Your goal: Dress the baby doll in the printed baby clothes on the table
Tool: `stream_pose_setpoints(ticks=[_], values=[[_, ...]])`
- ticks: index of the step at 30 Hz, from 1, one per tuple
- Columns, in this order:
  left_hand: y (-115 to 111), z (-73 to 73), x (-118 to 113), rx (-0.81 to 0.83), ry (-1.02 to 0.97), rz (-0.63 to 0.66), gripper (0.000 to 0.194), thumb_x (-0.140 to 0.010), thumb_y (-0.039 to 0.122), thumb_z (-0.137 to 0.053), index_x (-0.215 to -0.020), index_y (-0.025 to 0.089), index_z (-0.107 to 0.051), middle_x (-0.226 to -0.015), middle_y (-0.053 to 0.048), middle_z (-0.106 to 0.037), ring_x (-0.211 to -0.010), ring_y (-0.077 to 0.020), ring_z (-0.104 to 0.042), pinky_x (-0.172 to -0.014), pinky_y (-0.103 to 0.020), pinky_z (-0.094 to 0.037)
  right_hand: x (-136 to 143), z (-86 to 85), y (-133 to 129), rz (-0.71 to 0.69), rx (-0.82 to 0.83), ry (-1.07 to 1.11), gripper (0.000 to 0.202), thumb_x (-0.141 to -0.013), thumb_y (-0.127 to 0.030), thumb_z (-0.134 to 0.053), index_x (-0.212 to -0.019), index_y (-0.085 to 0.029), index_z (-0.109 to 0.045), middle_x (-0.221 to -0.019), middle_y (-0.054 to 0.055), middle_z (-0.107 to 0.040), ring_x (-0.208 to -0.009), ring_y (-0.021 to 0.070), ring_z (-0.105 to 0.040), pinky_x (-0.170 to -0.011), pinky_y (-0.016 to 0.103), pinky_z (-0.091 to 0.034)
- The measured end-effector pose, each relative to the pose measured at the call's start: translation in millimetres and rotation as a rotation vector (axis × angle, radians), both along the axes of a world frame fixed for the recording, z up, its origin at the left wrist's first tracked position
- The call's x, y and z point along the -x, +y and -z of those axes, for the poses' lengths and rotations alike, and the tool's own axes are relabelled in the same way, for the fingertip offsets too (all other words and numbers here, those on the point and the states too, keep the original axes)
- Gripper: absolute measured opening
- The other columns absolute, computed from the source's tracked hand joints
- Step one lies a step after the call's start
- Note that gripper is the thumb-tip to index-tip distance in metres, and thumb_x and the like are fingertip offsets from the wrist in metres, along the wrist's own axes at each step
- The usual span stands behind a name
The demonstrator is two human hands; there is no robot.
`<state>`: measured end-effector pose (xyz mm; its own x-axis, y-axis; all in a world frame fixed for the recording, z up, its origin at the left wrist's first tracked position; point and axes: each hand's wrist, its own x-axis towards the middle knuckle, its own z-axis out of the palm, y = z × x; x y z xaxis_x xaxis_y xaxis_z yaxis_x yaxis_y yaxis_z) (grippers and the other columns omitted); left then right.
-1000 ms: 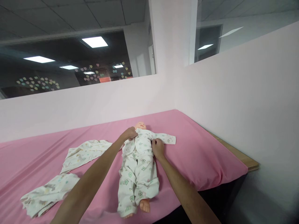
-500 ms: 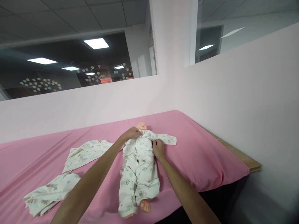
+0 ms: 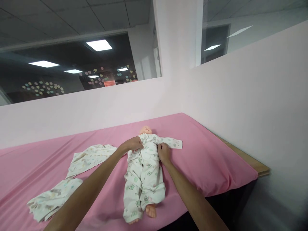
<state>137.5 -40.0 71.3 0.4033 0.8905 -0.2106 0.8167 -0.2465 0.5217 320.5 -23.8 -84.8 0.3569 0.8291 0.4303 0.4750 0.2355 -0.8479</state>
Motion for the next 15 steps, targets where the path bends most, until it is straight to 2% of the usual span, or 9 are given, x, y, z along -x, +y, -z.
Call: stream_pose_setpoints(ticks=[5, 10, 12, 15], values=[[-4.4, 5.3, 0.5, -0.022, -0.023, 0.006, 0.03, -0.073, 0.031, -0.055, -0.053, 0.019, -0.035, -0.048, 0.002, -0.043, -0.047, -0.0103, -0.044, -0.047, -0.023, -0.034, 0.3, -0.7, -0.7, 0.015, 0.003, -0.008, 0.028, -0.086, -0.03, -0.041, -0.06, -0.021, -0.048, -0.073, 0.004, -0.061, -0.072, 0.0182, -0.052, -0.064, 0.027, -0.034], [-8.2, 3.7, -8.0, -0.203, 0.075, -0.027, 0.034, -0.079, 0.031, -0.051, -0.055, 0.02, -0.029, -0.05, 0.002, -0.038, -0.048, -0.0104, -0.04, -0.047, -0.025, -0.027, 0.5, 0.0, 1.4, 0.01, 0.001, -0.02, 0.028, -0.086, -0.028, -0.041, -0.059, -0.021, -0.048, -0.071, 0.004, -0.06, -0.071, 0.0178, -0.051, -0.064, 0.027, -0.034], [-7.6, 3.8, -15.8, -0.315, 0.151, -0.056, 0.03, -0.081, 0.029, -0.05, -0.057, 0.019, -0.033, -0.056, 0.0, -0.044, -0.056, -0.0134, -0.048, -0.051, -0.025, -0.03, 0.2, 0.7, 2.1, 0.005, 0.002, -0.022, 0.028, -0.086, -0.028, -0.041, -0.06, -0.021, -0.049, -0.071, 0.004, -0.061, -0.07, 0.0177, -0.051, -0.063, 0.027, -0.034], [-6.9, 7.0, -28.3, -0.45, 0.301, -0.11, 0.016, -0.083, 0.022, -0.048, -0.067, 0.018, -0.047, -0.078, -0.007, -0.06, -0.081, -0.0227, -0.06, -0.063, -0.028, -0.038, -0.3, 1.5, 1.8, 0.007, 0.003, -0.025, 0.029, -0.086, -0.03, -0.041, -0.06, -0.021, -0.05, -0.073, 0.005, -0.061, -0.071, 0.018, -0.051, -0.063, 0.027, -0.034]])
